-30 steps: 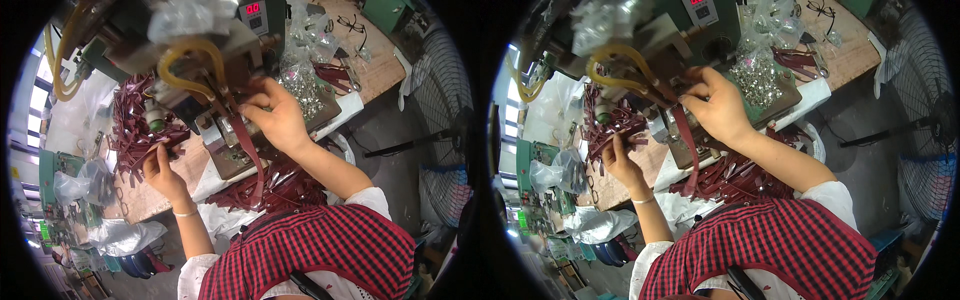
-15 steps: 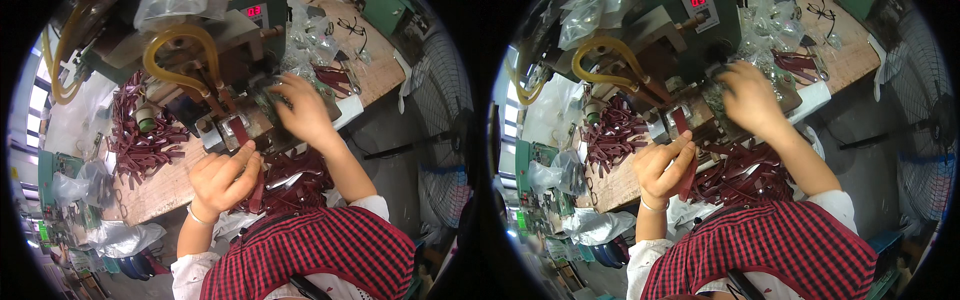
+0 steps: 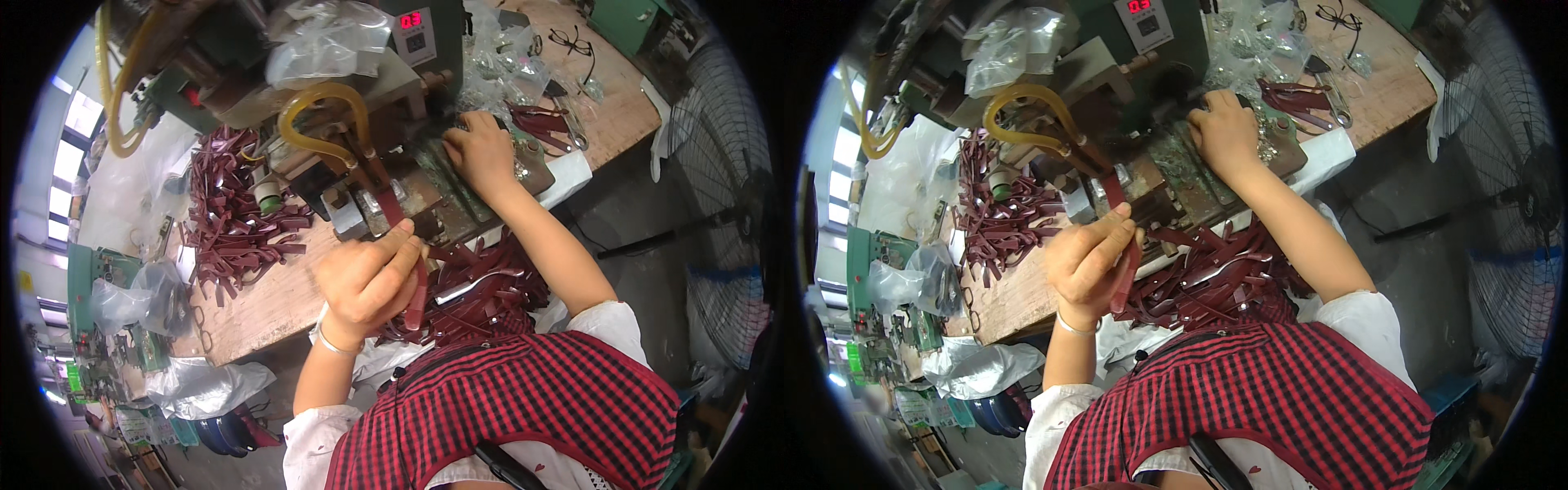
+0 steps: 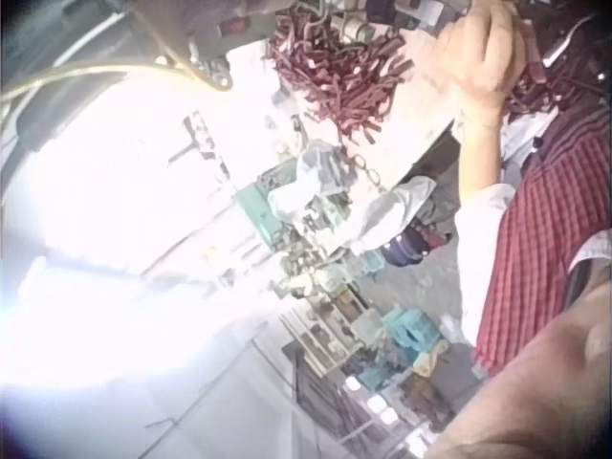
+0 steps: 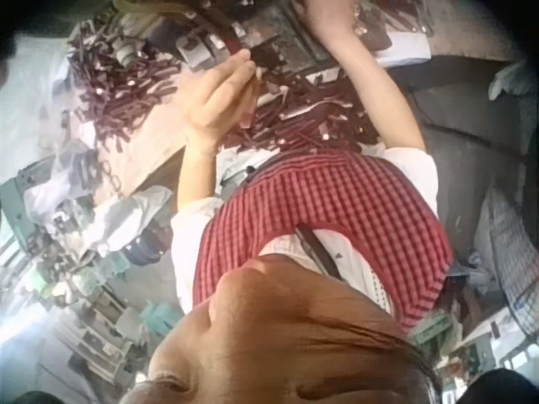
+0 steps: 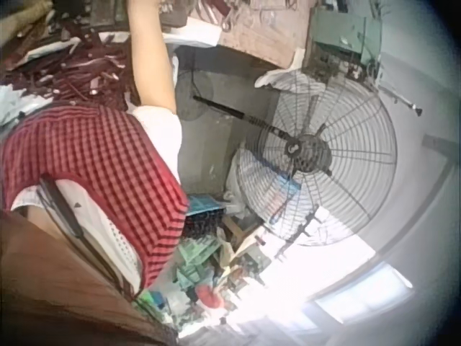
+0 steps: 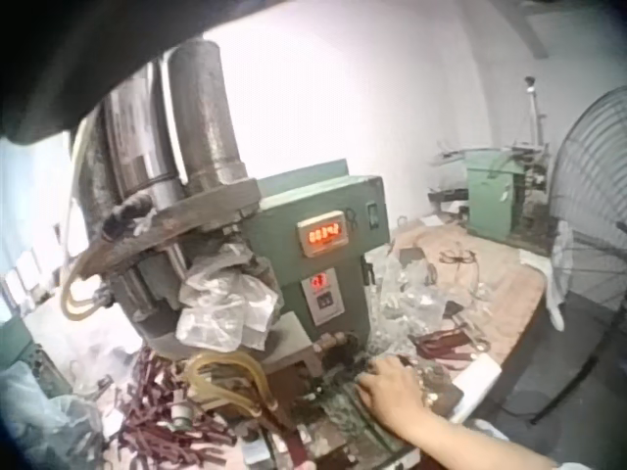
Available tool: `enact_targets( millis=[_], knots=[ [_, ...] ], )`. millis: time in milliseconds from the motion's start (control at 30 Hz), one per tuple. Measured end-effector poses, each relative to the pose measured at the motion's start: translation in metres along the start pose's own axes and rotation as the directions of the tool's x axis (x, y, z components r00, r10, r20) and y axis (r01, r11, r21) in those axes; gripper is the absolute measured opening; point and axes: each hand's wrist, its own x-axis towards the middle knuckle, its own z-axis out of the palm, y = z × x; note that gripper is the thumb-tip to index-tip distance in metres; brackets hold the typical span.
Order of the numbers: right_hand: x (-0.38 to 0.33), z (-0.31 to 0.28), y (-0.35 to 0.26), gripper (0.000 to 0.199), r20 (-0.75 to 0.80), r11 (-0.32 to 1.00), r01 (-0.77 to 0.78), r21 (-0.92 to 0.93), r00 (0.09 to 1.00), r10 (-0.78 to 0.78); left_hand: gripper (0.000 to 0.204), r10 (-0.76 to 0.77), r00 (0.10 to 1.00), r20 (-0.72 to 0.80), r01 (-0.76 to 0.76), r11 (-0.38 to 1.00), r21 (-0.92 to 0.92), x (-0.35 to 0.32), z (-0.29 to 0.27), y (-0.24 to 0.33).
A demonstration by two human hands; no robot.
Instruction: The person repeatedly picks maroon straps and small metal hardware from piles on the table, inserts the hardware into the strap ends, and places the assembled pieces into a clear plastic bag. The person handles items one at a time and continues this process throughout the clip.
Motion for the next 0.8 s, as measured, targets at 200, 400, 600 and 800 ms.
enact_targets(
  millis=[200,400,600,800],
  knots=[
    [-0.041,-0.014,0.024,0.017,-0.093,0.994,-0.061,0.089,0.993,0.069,0.029,-0.367,0.930,0.034,0.343,0.896,0.281,-0.095,-0.070,0.024],
    [-0.047,-0.013,0.039,0.020,0.146,0.303,-0.425,0.853,0.752,0.643,0.012,-0.596,0.742,-0.308,0.669,0.625,0.402,-0.109,-0.131,-0.032],
    [-0.017,-0.002,0.004,0.020,0.099,0.480,-0.366,0.798,0.864,0.494,0.029,-0.640,0.741,0.202,0.242,0.536,0.809,-0.140,-0.097,-0.113],
    [-0.061,-0.041,0.026,0.016,0.097,0.541,-0.420,0.729,0.846,0.525,0.038,-0.730,0.671,0.133,0.471,0.558,0.683,-0.194,-0.069,-0.145]
  ],
)
